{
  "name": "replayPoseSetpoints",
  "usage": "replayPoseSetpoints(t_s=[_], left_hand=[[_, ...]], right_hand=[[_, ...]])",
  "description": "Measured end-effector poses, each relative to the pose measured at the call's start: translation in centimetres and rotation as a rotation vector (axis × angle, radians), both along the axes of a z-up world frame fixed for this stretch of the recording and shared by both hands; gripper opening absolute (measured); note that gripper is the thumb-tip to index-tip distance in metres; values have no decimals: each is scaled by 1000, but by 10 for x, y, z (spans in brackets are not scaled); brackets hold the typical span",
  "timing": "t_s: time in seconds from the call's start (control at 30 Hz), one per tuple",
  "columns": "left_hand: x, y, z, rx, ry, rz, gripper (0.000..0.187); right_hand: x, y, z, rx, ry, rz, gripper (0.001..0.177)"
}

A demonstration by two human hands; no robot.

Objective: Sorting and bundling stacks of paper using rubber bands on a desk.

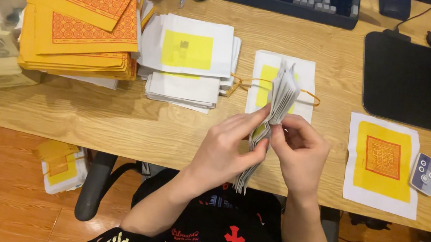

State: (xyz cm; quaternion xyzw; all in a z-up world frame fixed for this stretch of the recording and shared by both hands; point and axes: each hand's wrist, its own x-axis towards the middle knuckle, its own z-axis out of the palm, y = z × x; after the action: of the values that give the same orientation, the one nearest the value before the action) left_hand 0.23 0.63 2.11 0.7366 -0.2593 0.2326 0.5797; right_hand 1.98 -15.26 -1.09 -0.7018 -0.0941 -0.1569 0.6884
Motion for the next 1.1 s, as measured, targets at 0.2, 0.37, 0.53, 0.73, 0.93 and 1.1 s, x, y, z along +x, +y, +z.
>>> replayPoseSetpoints(t_s=[0.2, 0.37, 0.53, 0.73, 0.93, 1.1], left_hand=[[12, 12, -19, -21, 81, -2, 48], [77, 83, 10, -116, 321, 82, 42], [162, 141, -21, 46, 404, 204, 47], [194, 138, -52, 304, 823, 496, 60], [227, 154, -118, 490, 565, 715, 42], [228, 160, -132, 558, 535, 827, 51]], right_hand=[[2, -10, -2, -32, -47, -96, 12], [11, -42, 16, 97, 17, -299, 9], [7, -29, 70, 19, 347, -531, 14], [33, -56, 39, 185, 397, -565, 7], [63, -69, 31, 169, 284, -518, 6], [103, -25, 49, -301, -261, -331, 11]])
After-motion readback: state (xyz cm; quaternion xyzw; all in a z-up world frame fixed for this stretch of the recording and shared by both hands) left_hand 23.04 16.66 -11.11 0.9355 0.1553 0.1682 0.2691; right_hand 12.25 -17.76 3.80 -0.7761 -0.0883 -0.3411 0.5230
